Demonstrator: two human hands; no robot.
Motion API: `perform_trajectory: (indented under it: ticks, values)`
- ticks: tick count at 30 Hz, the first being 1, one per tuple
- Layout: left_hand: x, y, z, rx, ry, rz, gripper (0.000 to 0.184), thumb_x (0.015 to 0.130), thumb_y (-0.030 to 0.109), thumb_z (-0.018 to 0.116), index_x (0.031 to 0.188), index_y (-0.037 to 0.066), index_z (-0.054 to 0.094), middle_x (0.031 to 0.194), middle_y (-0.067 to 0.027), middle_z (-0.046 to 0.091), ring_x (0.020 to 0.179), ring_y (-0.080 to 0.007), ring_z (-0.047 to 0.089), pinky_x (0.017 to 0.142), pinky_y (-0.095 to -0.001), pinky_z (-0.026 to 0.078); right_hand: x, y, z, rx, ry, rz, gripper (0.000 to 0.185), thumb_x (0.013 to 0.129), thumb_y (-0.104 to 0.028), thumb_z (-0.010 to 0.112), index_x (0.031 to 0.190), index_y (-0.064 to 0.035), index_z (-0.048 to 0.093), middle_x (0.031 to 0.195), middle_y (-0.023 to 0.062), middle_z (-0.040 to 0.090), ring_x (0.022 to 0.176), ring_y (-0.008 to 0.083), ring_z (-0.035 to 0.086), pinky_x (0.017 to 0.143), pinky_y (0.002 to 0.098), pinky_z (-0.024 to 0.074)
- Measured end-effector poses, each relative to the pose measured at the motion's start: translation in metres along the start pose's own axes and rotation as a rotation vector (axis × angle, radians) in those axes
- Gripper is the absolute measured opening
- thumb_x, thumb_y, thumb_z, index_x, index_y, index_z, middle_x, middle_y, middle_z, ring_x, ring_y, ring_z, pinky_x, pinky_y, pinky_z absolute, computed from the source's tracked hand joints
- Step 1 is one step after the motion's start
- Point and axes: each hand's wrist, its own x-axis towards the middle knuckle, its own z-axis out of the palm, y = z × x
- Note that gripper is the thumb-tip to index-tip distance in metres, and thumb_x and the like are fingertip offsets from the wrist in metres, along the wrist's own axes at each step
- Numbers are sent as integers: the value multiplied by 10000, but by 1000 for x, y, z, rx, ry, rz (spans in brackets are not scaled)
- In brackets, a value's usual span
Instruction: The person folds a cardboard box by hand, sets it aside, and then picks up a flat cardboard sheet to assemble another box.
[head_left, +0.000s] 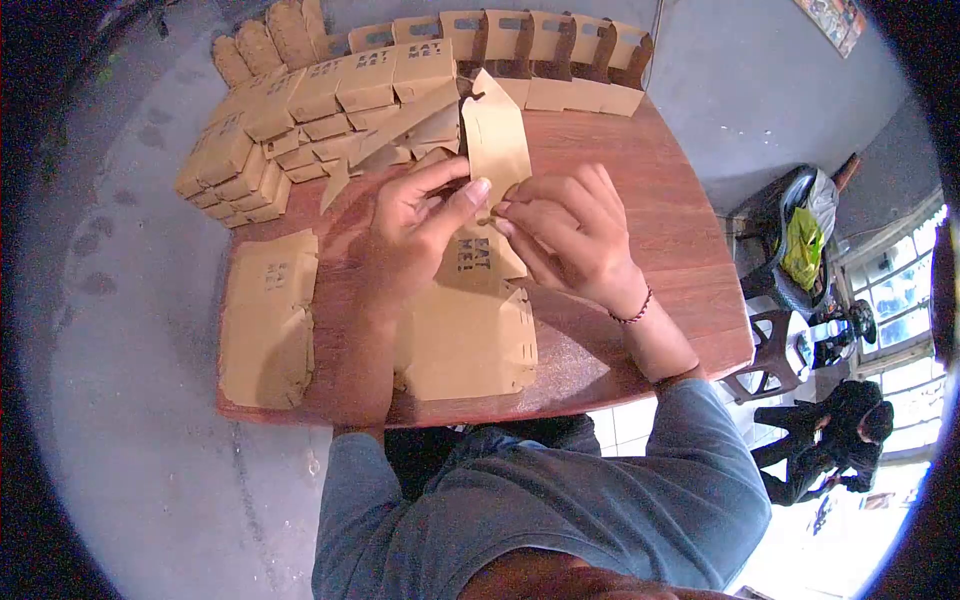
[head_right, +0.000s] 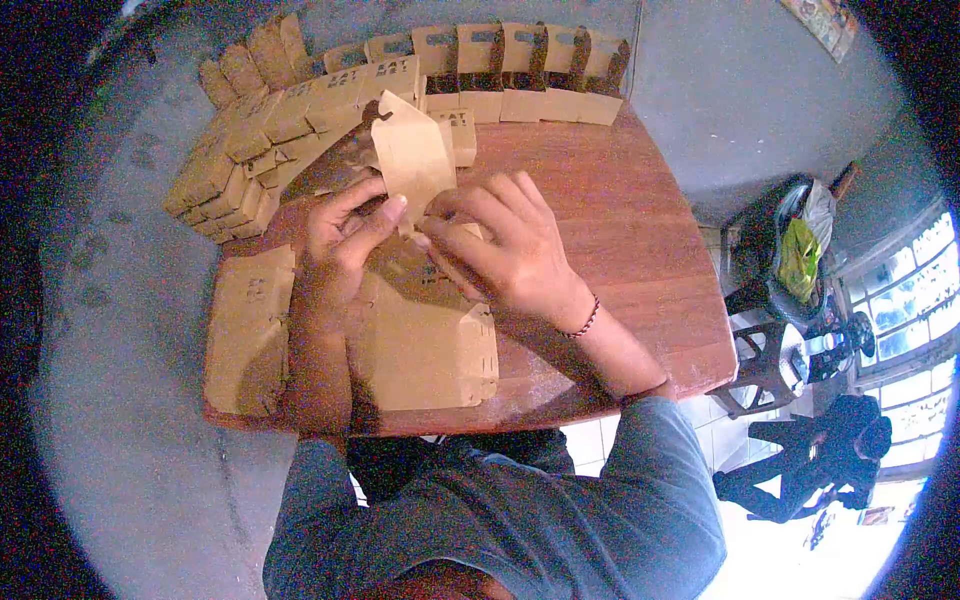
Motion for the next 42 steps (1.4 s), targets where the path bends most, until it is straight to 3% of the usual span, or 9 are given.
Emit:
perform_trajectory:
  ticks: [7, 13, 22, 24, 28, 34, 36, 40, 42]
  values:
    - [-3, -7, 3, 87, 16, 30, 174, 947, 64, 601, 1045, -78, 630, 982, -37, 585, 931, -91, 559, 822, -226, 456, -3, -1, 5, 12, 40, 111, 161, 731, -133, 776, 829, -80, 661, 842, 59, 605, 757, 241, 565, 650, 363, 420]
    - [-1, -11, 6, 82, -14, 118, 171, 955, 51, 583, 1056, -79, 629, 984, -38, 586, 922, -93, 558, 821, -231, 457, -7, -2, 11, 13, 134, 126, 173, 724, -121, 776, 817, -77, 636, 813, 65, 602, 716, 248, 568, 610, 359, 420]
    - [-6, -2, 10, 49, 4, 82, 216, 957, 41, 576, 1115, -103, 603, 1053, -77, 613, 978, -134, 617, 859, -247, 497, -7, -4, 10, 62, 167, 182, 189, 712, -96, 777, 836, -74, 635, 825, 78, 616, 722, 256, 579, 627, 353, 445]
    - [-5, -5, 7, 23, 3, 89, 220, 956, 43, 579, 1124, -97, 604, 1066, -84, 621, 976, -134, 620, 860, -247, 497, -7, 0, 10, 73, 173, 60, 215, 714, -87, 771, 907, -74, 678, 844, 74, 624, 716, 249, 573, 631, 351, 450]
    - [-5, -6, 7, -48, 24, 117, 235, 953, 48, 585, 1148, -80, 605, 1078, -101, 647, 964, -128, 625, 851, -245, 500, -10, 1, 7, 32, 138, 47, 320, 707, -102, 771, 1022, -101, 712, 888, 57, 633, 735, 238, 566, 632, 353, 450]
    - [-8, -2, 1, -123, 10, 58, 252, 958, 54, 574, 1170, -82, 589, 1085, -111, 661, 976, -129, 626, 843, -243, 503, -6, 3, 8, -123, 143, -33, 426, 706, -179, 785, 1124, -150, 711, 1143, 66, 628, 949, 263, 552, 765, 390, 466]
    - [-8, -2, 1, -161, 11, 85, 263, 945, 40, 589, 1178, -81, 585, 1085, -113, 660, 985, -136, 628, 857, -249, 507, -5, 4, 5, -60, 56, -45, 459, 792, -298, 735, 1224, -165, 657, 1323, 106, 561, 1090, 311, 527, 907, 443, 435]
    - [-12, 10, 11, -138, 18, 160, 325, 891, -19, 641, 1203, -77, 574, 1088, -121, 657, 1012, -158, 631, 901, -272, 517, -2, 1, 4, -85, -45, -42, 556, 873, -403, 638, 1357, -147, 541, 1432, 140, 477, 1235, 353, 482, 1023, 493, 368]
    - [-10, 7, 9, -96, 34, 153, 347, 872, -39, 654, 1206, -76, 570, 1088, -123, 654, 1022, -162, 630, 913, -279, 519, -3, 5, 7, 28, -119, -66, 623, 924, -427, 550, 1426, -78, 433, 1463, 163, 438, 1324, 377, 428, 1089, 515, 305]
